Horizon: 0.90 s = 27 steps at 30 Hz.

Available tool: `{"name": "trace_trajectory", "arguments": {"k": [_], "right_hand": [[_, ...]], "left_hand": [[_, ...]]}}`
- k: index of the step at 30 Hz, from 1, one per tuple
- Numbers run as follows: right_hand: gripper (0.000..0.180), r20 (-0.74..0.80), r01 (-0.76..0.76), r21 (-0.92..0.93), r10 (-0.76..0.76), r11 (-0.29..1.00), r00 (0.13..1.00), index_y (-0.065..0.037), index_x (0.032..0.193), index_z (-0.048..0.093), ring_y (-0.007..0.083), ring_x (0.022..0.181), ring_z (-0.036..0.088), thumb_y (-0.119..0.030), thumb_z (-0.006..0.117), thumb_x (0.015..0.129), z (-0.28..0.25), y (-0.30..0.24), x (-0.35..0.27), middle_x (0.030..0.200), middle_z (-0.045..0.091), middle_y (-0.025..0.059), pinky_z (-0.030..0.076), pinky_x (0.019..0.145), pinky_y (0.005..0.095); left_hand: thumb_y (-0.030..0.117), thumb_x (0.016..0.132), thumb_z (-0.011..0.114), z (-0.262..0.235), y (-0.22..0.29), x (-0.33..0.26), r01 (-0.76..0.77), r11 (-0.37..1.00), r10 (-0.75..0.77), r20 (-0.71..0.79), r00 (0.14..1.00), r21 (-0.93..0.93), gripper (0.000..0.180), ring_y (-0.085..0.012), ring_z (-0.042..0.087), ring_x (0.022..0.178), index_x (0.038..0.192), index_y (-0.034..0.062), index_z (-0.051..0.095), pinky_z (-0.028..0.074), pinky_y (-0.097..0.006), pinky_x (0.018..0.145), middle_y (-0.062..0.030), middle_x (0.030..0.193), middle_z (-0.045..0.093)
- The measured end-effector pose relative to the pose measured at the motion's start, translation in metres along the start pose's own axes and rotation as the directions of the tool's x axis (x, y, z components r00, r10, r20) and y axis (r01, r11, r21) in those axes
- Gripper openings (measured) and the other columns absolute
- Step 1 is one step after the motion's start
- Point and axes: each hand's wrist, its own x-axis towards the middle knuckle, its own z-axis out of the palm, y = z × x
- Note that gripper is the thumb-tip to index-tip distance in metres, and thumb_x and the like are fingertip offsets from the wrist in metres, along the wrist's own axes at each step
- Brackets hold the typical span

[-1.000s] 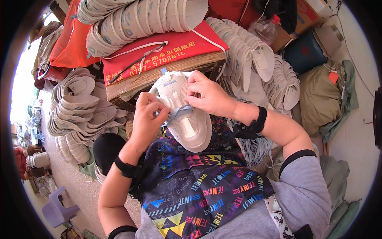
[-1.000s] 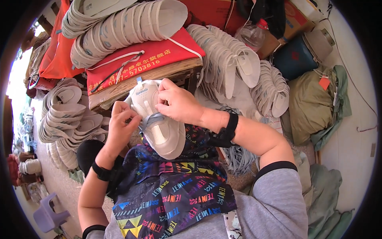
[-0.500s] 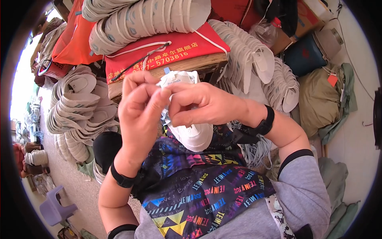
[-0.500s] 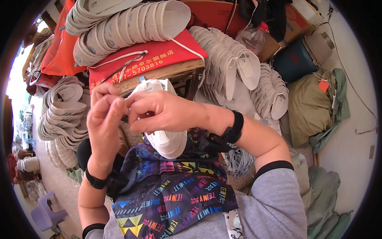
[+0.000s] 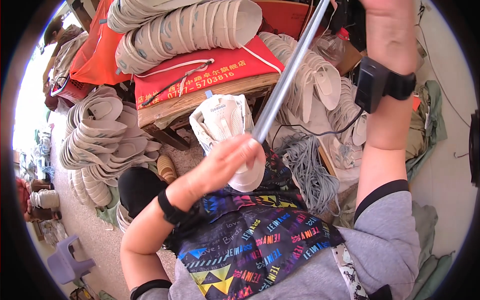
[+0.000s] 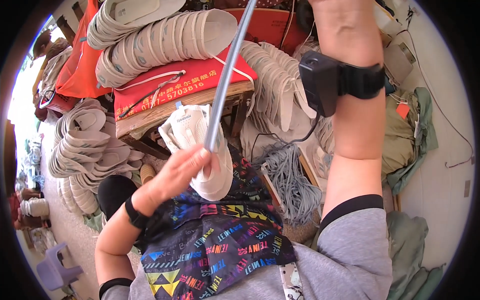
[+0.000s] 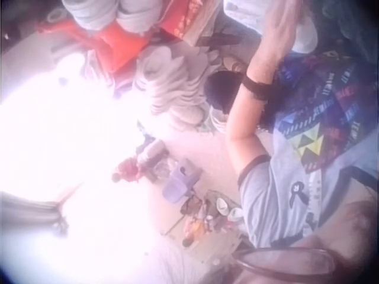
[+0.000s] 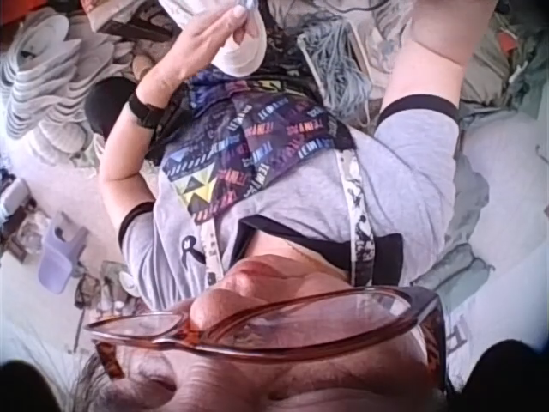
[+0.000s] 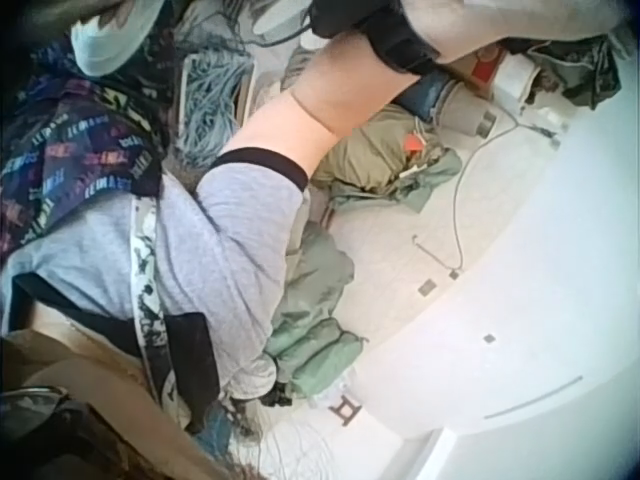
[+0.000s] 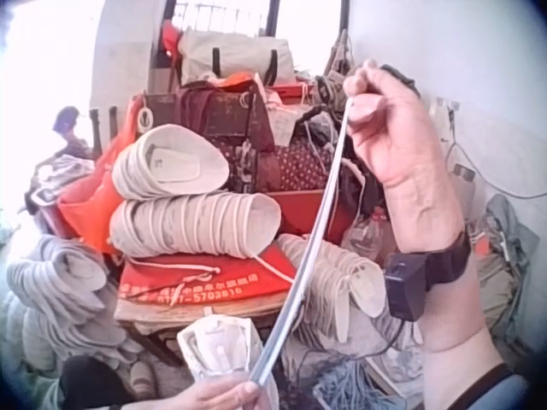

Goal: Lacing a pair of white sneakers in a manufacturing setting.

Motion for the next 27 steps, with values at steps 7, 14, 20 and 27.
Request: {"name": "trace_trajectory", "arguments": {"k": [7,14,20,27], "right_hand": [[0.014,0.182,0.177,-0.981,-0.061,-0.079,0.981,-0.005,0.087,0.061,0.0218,0.070,0.060,-0.019,0.065,0.087,0.049,0.138,-0.115,0.082,0.057,0.0105,0.049,0.064,0.0353],[0.019,0.160,0.055,-0.971,0.458,0.234,0.874,-0.006,0.082,0.058,0.0291,0.080,0.058,-0.020,0.070,0.082,0.123,0.184,-0.240,0.082,0.050,0.0097,0.048,0.068,0.0416],[0.026,0.006,-0.316,-0.890,0.703,0.328,0.711,-0.004,0.081,0.058,0.0259,0.079,0.059,-0.026,0.073,0.081,0.116,0.169,-0.227,0.081,0.053,0.0101,0.047,0.067,0.0369],[0.023,0.072,-0.164,-0.956,0.739,0.242,0.669,-0.003,0.087,0.056,0.0305,0.083,0.058,-0.017,0.071,0.078,0.104,0.180,-0.228,0.089,0.055,0.0153,0.047,0.072,0.0388]], "left_hand": [[0.030,0.105,0.042,-0.048,0.056,-0.007,-0.187,0.969,0.238,-0.407,0.882,0.161,0.038,-0.0088,0.041,0.062,0.079,0.0051,0.056,0.035,-0.024,0.058,0.0013,0.065,0.044],[0.031,0.104,0.042,-0.041,0.022,-0.006,-0.170,0.952,-0.023,-0.614,0.789,-0.255,0.037,-0.0046,0.032,0.059,0.078,0.0078,0.054,0.026,-0.022,0.054,0.0045,0.065,0.040],[0.033,0.104,0.044,-0.045,0.019,-0.007,-0.146,0.952,-0.076,-0.667,0.742,-0.270,0.037,-0.0044,0.034,0.060,0.079,0.0082,0.054,0.027,-0.021,0.054,0.0049,0.066,0.040],[0.033,0.103,0.045,-0.037,0.021,-0.005,-0.102,0.954,-0.110,-0.648,0.754,-0.281,0.037,-0.0042,0.034,0.060,0.079,0.0080,0.056,0.028,-0.021,0.054,0.0048,0.067,0.041]]}}
